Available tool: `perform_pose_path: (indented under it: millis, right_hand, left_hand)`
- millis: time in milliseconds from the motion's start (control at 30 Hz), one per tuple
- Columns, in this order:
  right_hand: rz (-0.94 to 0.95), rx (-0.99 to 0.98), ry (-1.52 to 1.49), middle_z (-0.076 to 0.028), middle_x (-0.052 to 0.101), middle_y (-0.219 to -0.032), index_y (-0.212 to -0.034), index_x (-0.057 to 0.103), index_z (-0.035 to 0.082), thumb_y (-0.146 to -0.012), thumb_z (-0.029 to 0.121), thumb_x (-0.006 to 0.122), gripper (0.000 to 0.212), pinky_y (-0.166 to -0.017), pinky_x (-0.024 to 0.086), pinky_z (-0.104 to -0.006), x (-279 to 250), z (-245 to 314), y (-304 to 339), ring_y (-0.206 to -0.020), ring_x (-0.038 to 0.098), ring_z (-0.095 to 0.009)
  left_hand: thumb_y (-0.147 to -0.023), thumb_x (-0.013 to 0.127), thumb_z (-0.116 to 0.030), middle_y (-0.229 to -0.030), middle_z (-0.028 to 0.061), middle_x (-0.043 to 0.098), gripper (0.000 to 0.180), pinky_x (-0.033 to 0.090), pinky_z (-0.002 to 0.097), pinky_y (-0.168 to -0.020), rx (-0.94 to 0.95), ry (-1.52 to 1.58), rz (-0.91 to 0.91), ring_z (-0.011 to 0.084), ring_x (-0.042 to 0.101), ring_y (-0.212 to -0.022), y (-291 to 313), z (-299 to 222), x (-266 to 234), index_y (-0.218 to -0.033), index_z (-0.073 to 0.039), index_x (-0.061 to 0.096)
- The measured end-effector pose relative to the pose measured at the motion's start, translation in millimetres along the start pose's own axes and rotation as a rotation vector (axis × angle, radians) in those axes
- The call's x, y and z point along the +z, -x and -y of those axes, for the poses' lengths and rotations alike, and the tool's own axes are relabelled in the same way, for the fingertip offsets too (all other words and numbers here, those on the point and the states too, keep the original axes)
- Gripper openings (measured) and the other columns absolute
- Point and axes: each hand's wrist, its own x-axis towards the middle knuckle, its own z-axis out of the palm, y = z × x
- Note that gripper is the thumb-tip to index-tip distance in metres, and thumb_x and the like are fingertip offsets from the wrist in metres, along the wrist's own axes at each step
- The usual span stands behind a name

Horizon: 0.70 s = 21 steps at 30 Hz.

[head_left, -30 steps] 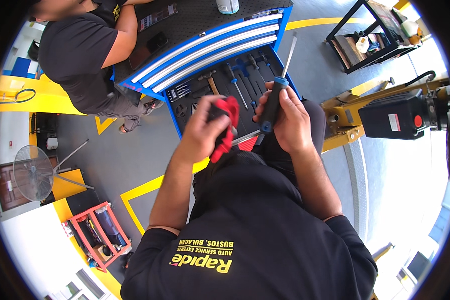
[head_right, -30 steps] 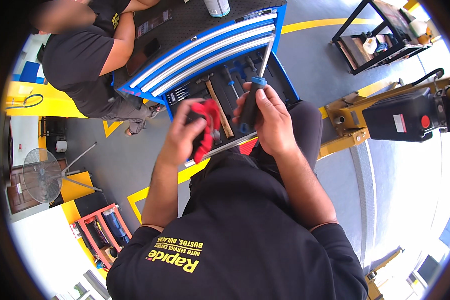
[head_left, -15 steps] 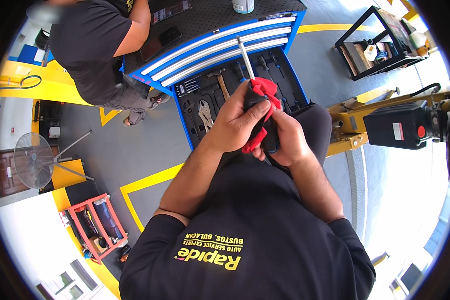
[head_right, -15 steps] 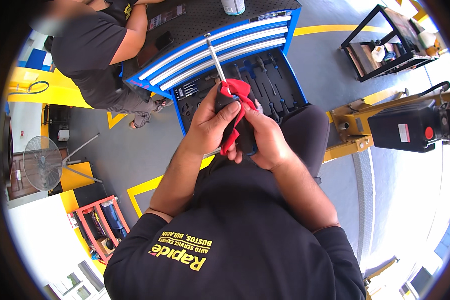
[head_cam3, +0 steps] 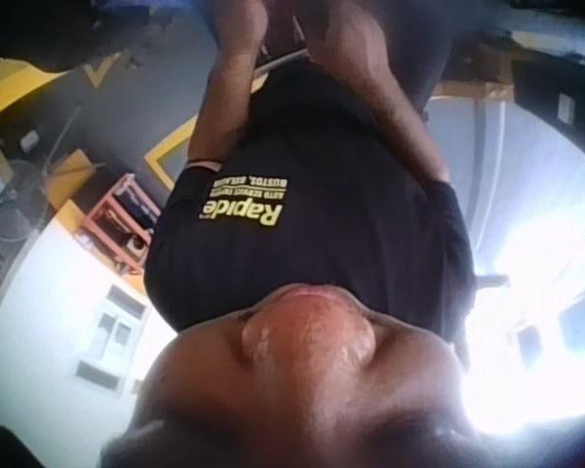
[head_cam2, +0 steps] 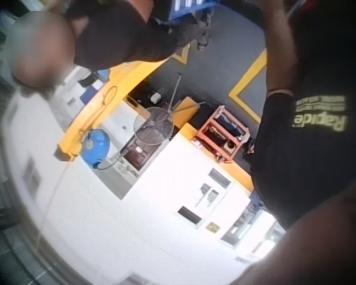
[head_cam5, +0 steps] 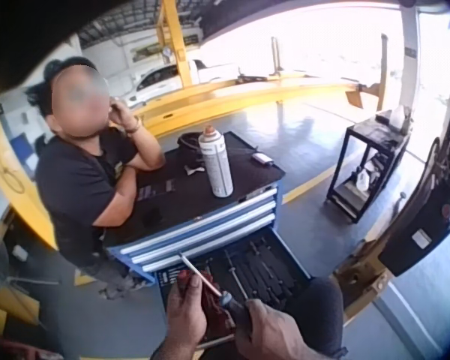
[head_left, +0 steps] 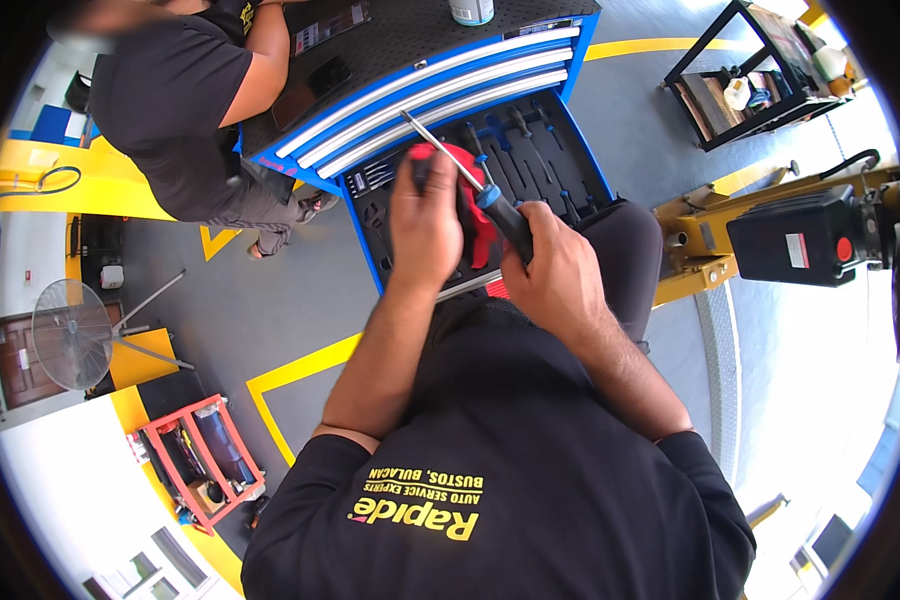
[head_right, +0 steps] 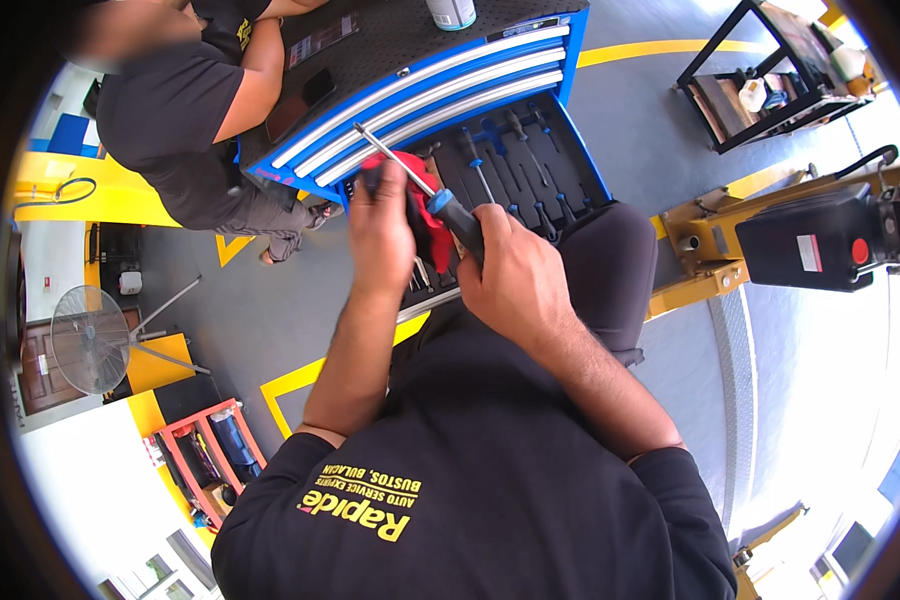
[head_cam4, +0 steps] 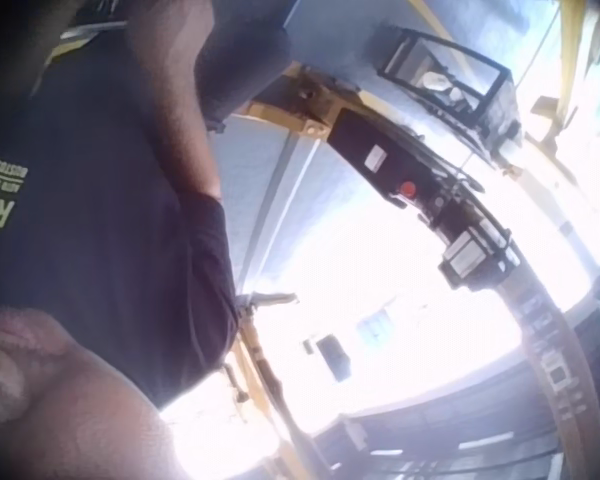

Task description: The person wipes a screwdriver with a red cloth, sprays it with a cleaning agent, and continues wiping. They place the screwdriver into a tool drawer and repeat the process with another screwdriver.

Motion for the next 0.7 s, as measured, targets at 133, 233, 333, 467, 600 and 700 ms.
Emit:
perform_pose_path:
  millis: [133,233,333,467,600,700]
  right_hand:
    - [0.026,0.088,-0.129,-0.023,0.067,-0.09,-0.114,0.054,-0.001,-0.086,0.01,0.067,0.033,-0.074,0.054,-0.0511,-6,3,3,-0.084,0.069,-0.044]
    - [0.041,0.097,-0.192,-0.024,0.067,-0.091,-0.113,0.053,-0.002,-0.085,0.009,0.067,0.032,-0.074,0.053,-0.0521,-7,5,2,-0.085,0.068,-0.045]
    - [0.057,0.06,-0.168,-0.026,0.067,-0.092,-0.113,0.053,-0.002,-0.083,0.008,0.066,0.034,-0.074,0.053,-0.0526,-3,3,-1,-0.087,0.067,-0.046]
    - [0.033,0.022,-0.266,-0.027,0.067,-0.09,-0.117,0.052,-0.003,-0.081,0.008,0.065,0.04,-0.073,0.053,-0.053,-3,1,0,-0.087,0.067,-0.048]
    - [0.079,0.025,-0.168,-0.025,0.068,-0.086,-0.12,0.052,-0.002,-0.082,0.009,0.065,0.042,-0.071,0.054,-0.0529,-12,10,-2,-0.082,0.068,-0.046]
    - [-0.001,-0.09,-0.057,-0.021,0.069,-0.086,-0.118,0.053,-0.002,-0.083,0.008,0.063,0.037,-0.069,0.055,-0.0519,-1,13,4,-0.079,0.069,-0.042]
  left_hand:
    - [-0.107,0.043,-0.049,-0.126,0.0191,0.069,0.054,0.049,0.0521,-0.105,-0.444,0.997,0.114,0.0359,0.065,-0.118,-24,-7,-36,-0.127,-0.003,0.065]
    - [-0.104,0.038,-0.039,-0.134,0.0235,0.064,0.054,0.046,0.0545,-0.11,-0.45,1.084,0.143,0.0391,0.063,-0.122,-24,-4,-37,-0.135,0.0,0.059]
    - [-0.103,0.041,-0.031,-0.137,0.0229,0.06,0.052,0.042,0.0502,-0.115,-0.319,1.125,0.479,0.0357,0.059,-0.129,-12,14,-34,-0.142,0.002,0.051]
    - [-0.103,0.053,-0.017,-0.136,0.0157,0.06,0.049,0.038,0.043,-0.117,-0.006,0.564,0.574,0.0267,0.056,-0.13,16,3,4,-0.147,0.002,0.043]
    - [-0.105,0.057,-0.01,-0.126,0.0106,0.063,0.041,0.047,0.0327,-0.104,0.025,0.354,0.449,0.0172,0.061,-0.115,32,2,8,-0.142,0.001,0.045]
    - [-0.107,0.054,-0.012,-0.108,0.0075,0.068,0.026,0.052,0.028,-0.086,0.143,0.198,0.312,0.0129,0.065,-0.095,28,8,10,-0.129,0.001,0.055]
